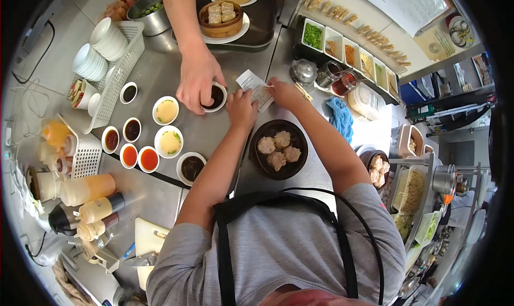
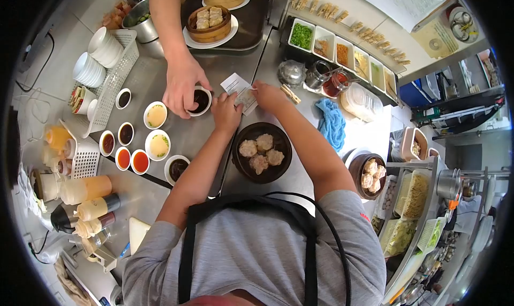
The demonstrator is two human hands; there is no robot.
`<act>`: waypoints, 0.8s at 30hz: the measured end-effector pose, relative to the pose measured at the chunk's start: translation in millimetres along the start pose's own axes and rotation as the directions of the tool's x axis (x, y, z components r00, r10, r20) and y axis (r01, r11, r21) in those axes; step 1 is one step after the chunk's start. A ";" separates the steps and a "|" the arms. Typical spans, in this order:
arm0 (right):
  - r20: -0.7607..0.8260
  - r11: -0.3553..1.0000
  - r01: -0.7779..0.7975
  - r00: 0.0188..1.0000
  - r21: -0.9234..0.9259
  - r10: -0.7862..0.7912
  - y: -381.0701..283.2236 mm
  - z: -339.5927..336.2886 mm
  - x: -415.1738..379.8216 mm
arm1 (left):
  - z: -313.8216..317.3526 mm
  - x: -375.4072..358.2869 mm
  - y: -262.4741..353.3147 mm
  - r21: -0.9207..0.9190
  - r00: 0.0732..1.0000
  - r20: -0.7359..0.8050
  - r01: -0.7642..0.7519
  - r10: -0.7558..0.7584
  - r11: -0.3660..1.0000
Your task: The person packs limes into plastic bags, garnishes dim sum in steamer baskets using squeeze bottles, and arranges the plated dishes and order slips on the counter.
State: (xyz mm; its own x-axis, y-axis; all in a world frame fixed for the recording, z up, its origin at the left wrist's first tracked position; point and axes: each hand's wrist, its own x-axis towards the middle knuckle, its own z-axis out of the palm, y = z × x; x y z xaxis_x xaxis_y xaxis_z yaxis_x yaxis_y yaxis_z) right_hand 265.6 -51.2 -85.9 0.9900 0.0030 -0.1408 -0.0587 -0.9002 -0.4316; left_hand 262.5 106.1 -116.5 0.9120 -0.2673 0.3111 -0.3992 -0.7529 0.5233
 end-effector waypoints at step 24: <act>-0.218 0.994 -0.036 0.974 0.106 0.058 38.1 6.2 -19.3 | 13.4 -3.6 -27.5 -0.310 0.996 0.082 0.063 -0.040 0.949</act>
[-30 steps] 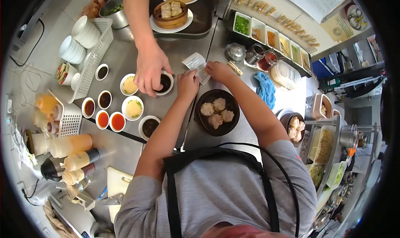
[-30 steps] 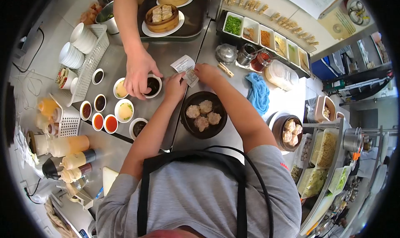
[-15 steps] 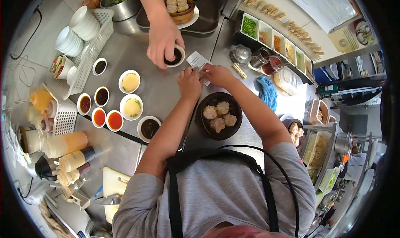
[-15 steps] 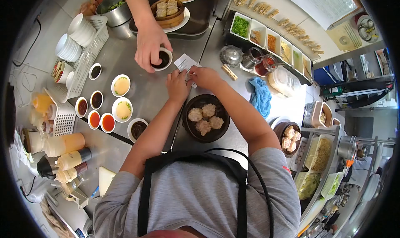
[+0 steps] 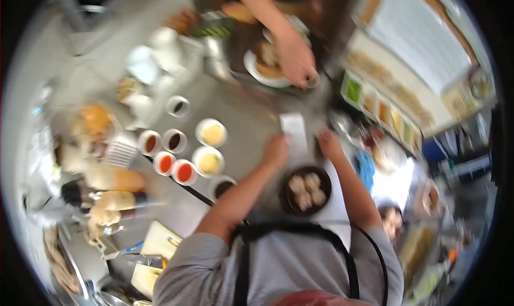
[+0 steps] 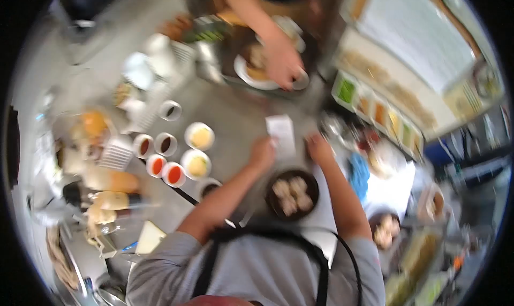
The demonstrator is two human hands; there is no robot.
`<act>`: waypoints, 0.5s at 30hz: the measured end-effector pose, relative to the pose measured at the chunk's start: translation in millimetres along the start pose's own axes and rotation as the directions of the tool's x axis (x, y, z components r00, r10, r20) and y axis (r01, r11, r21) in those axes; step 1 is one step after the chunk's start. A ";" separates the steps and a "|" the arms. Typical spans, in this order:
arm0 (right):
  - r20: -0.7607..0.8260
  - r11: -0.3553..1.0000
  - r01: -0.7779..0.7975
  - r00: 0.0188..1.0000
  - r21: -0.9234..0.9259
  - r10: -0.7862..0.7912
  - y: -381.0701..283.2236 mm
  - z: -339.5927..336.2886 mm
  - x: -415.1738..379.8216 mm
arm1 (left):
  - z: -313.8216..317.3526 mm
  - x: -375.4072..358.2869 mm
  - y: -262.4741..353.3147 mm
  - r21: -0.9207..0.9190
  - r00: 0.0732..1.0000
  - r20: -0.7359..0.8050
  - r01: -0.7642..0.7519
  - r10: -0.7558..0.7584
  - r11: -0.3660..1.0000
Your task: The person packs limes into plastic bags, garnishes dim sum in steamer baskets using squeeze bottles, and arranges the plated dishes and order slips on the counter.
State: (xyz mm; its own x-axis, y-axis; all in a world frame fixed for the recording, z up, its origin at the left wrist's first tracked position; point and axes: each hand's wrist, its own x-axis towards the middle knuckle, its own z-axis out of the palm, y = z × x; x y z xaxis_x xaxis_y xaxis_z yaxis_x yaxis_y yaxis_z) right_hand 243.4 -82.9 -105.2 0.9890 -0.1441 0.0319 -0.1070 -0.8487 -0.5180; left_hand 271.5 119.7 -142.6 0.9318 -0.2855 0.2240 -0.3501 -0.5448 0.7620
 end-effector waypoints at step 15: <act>-0.267 0.983 0.113 0.961 0.148 -0.070 6.0 5.5 -10.0 | -553.8 177.6 224.4 0.809 0.352 -0.557 0.024 0.752 0.588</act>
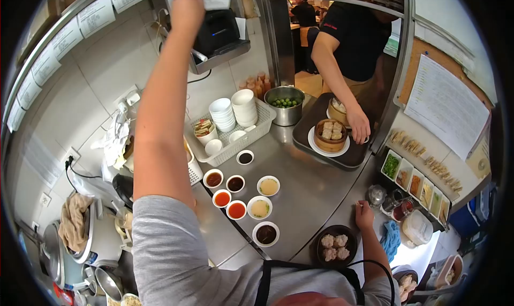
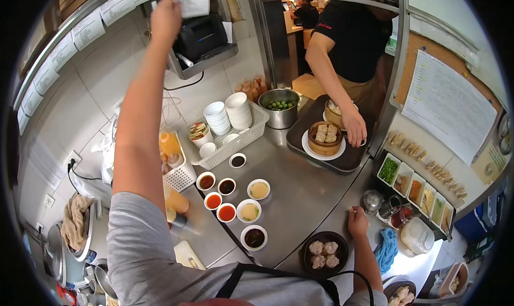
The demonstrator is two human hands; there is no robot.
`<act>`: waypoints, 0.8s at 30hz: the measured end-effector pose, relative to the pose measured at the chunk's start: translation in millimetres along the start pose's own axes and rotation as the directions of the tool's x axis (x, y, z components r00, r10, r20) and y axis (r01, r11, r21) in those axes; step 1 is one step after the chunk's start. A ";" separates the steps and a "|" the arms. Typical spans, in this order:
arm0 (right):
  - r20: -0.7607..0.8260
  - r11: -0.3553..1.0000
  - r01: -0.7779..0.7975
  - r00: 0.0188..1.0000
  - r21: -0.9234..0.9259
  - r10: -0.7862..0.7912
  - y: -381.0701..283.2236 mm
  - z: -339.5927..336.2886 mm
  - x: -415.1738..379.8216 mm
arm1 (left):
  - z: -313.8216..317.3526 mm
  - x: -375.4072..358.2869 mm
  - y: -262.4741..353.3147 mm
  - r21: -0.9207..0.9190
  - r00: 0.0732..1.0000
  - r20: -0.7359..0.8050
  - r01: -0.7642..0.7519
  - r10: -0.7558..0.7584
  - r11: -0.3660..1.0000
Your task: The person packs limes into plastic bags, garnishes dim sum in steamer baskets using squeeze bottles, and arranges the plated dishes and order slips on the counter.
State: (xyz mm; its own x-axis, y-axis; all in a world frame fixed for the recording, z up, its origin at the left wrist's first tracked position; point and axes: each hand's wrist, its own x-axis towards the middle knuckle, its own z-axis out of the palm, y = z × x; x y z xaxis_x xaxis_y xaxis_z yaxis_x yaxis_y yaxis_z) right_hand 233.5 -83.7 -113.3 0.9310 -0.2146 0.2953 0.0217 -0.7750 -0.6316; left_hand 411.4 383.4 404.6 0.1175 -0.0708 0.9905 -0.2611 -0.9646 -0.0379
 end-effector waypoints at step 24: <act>-0.054 0.998 -0.048 0.997 0.051 0.051 -9.3 -3.9 -5.7 | -10.1 -130.8 19.1 -0.125 0.906 0.192 0.404 -0.377 0.906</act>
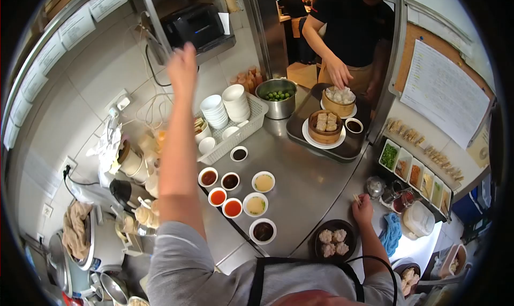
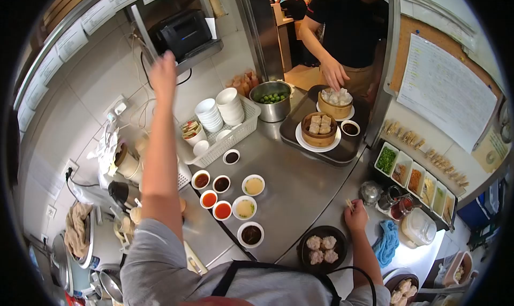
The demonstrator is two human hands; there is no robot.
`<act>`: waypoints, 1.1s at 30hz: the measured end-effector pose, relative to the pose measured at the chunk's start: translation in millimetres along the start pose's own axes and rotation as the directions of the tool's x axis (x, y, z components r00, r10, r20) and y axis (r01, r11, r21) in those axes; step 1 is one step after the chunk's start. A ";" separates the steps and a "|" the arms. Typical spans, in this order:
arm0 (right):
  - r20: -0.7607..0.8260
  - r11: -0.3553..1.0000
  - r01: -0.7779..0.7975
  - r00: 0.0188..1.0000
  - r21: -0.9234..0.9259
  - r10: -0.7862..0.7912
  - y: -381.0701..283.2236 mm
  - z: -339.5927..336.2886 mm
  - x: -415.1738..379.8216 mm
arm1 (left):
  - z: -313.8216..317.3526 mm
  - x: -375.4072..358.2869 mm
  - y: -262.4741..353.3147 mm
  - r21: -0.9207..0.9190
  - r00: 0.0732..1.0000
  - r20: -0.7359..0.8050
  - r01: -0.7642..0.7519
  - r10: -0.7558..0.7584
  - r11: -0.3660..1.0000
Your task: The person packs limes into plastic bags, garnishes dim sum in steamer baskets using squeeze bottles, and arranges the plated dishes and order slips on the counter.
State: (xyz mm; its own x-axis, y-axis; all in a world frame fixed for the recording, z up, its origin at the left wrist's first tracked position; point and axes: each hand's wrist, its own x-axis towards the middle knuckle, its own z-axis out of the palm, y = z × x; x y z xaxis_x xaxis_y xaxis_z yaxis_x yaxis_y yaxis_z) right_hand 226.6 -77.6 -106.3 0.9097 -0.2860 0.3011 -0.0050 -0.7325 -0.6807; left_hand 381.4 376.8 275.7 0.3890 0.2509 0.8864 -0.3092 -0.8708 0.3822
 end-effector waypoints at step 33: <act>0.667 0.528 -0.438 0.631 0.727 -0.395 -149.7 -123.7 -17.2 | -105.4 -362.1 186.4 -0.421 0.513 0.769 0.855 -0.380 0.301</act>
State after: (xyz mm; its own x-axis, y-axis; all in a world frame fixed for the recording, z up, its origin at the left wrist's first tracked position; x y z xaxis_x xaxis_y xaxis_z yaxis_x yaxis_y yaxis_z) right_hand 160.3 -39.5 73.0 0.8533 0.5212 0.0137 -0.0989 0.1876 -0.9773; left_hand 91.4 168.2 53.5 0.9849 0.1349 0.1086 -0.1263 0.1303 0.9834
